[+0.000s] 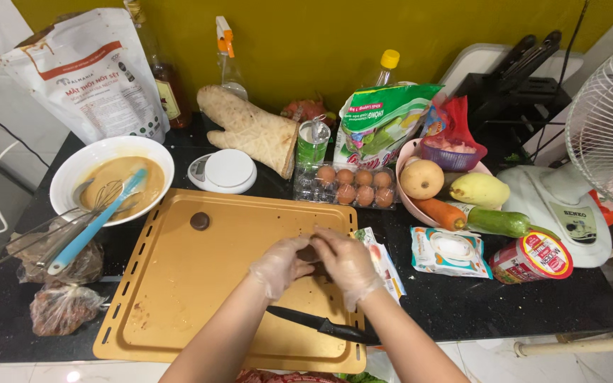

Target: The person takes portions of a dark dough-like mixture from a plastic bag and rolls them into small balls by hand. The formed balls are placed on a gold-colored baking tray. The person repeats this process multiple times throughout the clip.

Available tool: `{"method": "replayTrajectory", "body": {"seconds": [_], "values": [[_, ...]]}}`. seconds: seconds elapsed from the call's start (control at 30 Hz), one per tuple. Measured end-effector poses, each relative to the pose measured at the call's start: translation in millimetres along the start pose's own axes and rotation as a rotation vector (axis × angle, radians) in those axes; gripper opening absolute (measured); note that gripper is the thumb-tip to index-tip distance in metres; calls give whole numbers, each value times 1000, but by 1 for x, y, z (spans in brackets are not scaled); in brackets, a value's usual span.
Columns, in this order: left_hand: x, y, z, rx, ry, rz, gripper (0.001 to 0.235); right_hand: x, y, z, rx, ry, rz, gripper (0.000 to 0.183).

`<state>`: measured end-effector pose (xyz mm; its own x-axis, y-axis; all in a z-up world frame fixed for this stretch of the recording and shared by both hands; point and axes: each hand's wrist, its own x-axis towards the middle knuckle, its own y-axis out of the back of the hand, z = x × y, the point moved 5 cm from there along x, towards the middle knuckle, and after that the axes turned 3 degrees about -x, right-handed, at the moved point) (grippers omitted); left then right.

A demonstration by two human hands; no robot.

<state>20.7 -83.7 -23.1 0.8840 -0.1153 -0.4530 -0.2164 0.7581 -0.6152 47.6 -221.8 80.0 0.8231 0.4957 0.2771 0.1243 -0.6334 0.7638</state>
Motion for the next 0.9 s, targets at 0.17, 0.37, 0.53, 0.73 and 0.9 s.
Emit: {"method": "replayTrajectory", "body": {"seconds": [0.17,0.37,0.53,0.73,0.9], "values": [[-7,-17,15,-471,205,-22,101,-5,-18,-12,-47,-27,-35,37],[-11,-11,17,-196,302,77,102,-6,-18,9,-49,-190,5,30],[-21,-9,16,-231,319,81,108,-3,-9,22,140,-422,27,27],[-31,-34,26,-409,299,-56,115,-3,-28,-20,-17,188,37,33],[-47,-31,35,-158,391,-26,130,16,-49,31,138,-368,-11,47]]}}
